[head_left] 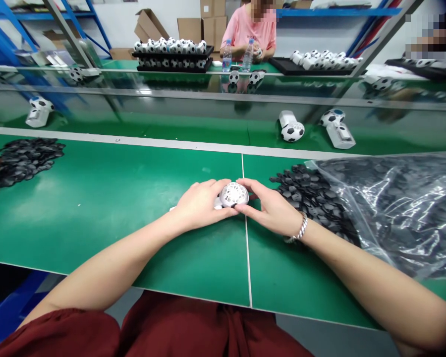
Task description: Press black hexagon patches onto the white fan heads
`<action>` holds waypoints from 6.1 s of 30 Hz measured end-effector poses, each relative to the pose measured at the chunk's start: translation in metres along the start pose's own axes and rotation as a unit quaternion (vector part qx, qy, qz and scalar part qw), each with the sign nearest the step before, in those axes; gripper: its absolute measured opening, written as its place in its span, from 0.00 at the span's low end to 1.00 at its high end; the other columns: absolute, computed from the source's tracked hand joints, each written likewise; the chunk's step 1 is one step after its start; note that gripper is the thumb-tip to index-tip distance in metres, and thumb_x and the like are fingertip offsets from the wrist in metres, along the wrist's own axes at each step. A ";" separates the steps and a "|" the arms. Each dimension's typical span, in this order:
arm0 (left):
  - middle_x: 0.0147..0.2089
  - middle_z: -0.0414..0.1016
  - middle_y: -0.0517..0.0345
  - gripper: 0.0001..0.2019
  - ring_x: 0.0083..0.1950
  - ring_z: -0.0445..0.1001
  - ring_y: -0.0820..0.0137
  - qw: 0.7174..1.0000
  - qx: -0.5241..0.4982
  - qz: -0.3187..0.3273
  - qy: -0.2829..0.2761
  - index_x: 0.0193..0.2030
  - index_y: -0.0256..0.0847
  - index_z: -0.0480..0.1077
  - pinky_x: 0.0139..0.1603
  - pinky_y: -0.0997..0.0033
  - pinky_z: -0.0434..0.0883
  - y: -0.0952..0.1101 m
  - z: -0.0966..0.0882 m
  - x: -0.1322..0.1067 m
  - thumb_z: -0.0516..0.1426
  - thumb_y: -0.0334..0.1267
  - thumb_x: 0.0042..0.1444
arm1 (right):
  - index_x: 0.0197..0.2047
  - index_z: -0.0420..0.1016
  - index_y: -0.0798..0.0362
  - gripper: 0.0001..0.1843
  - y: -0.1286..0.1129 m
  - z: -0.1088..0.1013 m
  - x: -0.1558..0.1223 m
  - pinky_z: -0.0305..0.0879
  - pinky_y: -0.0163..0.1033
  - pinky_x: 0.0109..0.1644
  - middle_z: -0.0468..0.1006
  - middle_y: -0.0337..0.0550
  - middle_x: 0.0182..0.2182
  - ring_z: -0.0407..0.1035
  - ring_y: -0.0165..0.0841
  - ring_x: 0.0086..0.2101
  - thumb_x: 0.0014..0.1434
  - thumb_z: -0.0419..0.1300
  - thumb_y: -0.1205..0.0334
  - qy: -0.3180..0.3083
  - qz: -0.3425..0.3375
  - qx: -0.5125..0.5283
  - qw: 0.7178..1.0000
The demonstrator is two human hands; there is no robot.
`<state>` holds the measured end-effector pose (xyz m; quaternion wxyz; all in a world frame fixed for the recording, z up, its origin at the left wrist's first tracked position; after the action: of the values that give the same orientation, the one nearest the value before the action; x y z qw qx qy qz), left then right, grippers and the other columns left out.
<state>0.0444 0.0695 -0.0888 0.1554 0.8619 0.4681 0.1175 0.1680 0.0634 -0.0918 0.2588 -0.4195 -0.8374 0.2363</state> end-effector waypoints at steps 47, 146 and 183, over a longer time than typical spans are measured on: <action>0.49 0.68 0.55 0.31 0.53 0.62 0.64 0.998 0.062 0.028 0.008 0.60 0.44 0.56 0.60 0.51 0.52 -0.003 -0.002 -0.001 0.45 0.21 0.47 | 0.31 0.76 0.51 0.06 0.043 -0.035 0.002 0.62 0.36 0.32 0.76 0.42 0.30 0.69 0.33 0.31 0.53 0.58 0.61 -0.130 0.122 -0.300 0.937; 0.57 0.62 0.44 0.36 0.64 0.50 0.54 0.995 -0.095 0.041 -0.006 0.54 0.36 0.60 0.64 0.46 0.44 0.006 0.002 -0.004 0.61 0.55 0.41 | 0.41 0.68 0.55 0.13 0.009 -0.024 0.003 0.67 0.41 0.41 0.75 0.47 0.38 0.70 0.36 0.39 0.56 0.54 0.55 -0.046 0.047 -0.101 0.993; 0.53 0.64 0.56 0.27 0.56 0.57 0.61 0.979 -0.183 0.085 -0.024 0.51 0.45 0.61 0.57 0.58 0.59 0.008 -0.002 -0.007 0.62 0.40 0.43 | 0.38 0.75 0.54 0.11 0.013 -0.030 0.004 0.67 0.38 0.41 0.76 0.44 0.35 0.69 0.32 0.34 0.55 0.53 0.69 -0.064 0.012 -0.211 0.975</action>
<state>0.0458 0.0594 -0.0840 0.3110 0.8582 0.3596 0.1934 0.1922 0.0794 -0.0763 0.1081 -0.4583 -0.8782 0.0838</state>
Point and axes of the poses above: each hand's wrist, its own x-axis towards the middle knuckle, its own z-axis out of the palm, y = z × x, the point moved 7 cm from there along x, towards the middle knuckle
